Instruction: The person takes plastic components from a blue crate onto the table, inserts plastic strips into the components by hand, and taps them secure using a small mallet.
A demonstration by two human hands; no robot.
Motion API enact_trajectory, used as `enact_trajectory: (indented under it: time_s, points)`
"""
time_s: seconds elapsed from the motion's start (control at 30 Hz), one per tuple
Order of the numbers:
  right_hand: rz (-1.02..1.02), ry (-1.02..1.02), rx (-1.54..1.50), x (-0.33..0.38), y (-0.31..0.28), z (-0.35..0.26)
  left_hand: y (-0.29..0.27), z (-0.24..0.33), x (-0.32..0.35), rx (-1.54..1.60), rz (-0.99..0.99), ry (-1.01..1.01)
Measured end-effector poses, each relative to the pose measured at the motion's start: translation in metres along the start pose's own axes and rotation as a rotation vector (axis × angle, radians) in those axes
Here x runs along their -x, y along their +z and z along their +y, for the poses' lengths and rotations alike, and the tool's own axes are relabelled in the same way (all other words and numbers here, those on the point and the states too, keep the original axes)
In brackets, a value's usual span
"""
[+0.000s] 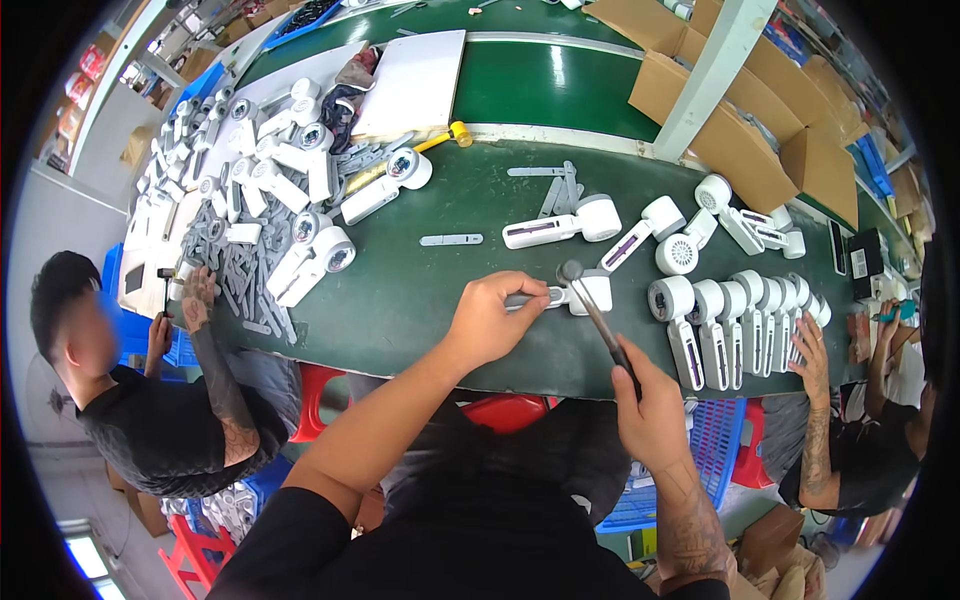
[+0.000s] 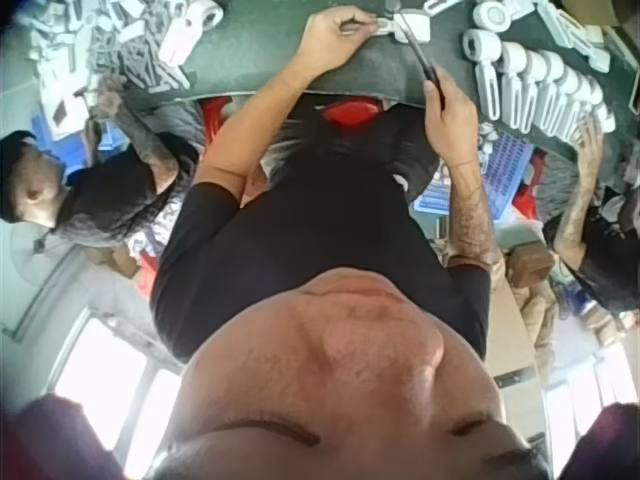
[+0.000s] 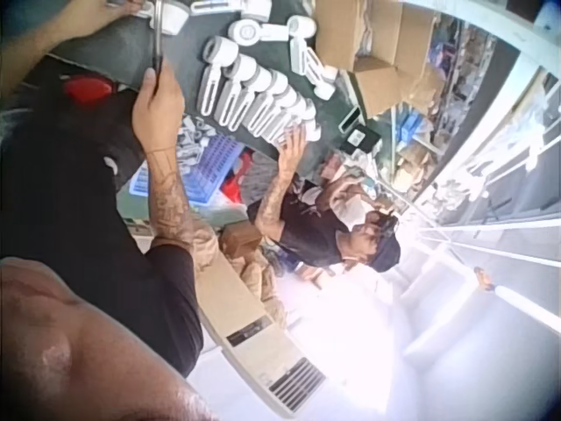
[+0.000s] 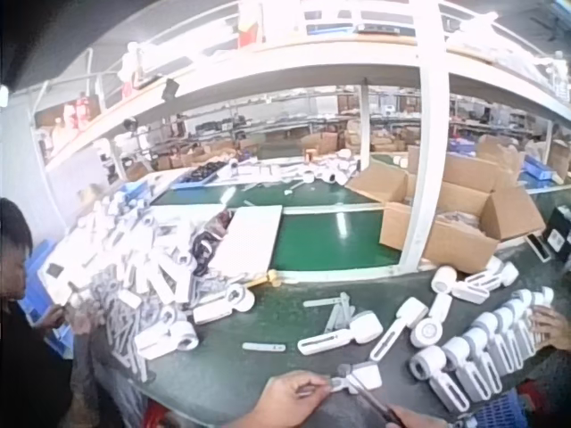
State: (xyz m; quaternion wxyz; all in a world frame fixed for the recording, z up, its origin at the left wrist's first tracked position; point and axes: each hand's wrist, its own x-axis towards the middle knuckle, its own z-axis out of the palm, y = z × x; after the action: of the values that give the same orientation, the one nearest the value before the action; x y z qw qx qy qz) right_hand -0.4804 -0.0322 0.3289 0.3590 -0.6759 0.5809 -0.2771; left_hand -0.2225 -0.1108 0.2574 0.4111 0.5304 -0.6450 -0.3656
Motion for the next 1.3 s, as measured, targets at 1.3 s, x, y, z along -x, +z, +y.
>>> enact_trajectory:
  time_s: [1.3]
  points:
    - [-0.148, -0.015, 0.377, -0.01, 0.028, -0.027, -0.036, -0.042, 0.017, -0.127, 0.002, 0.204]
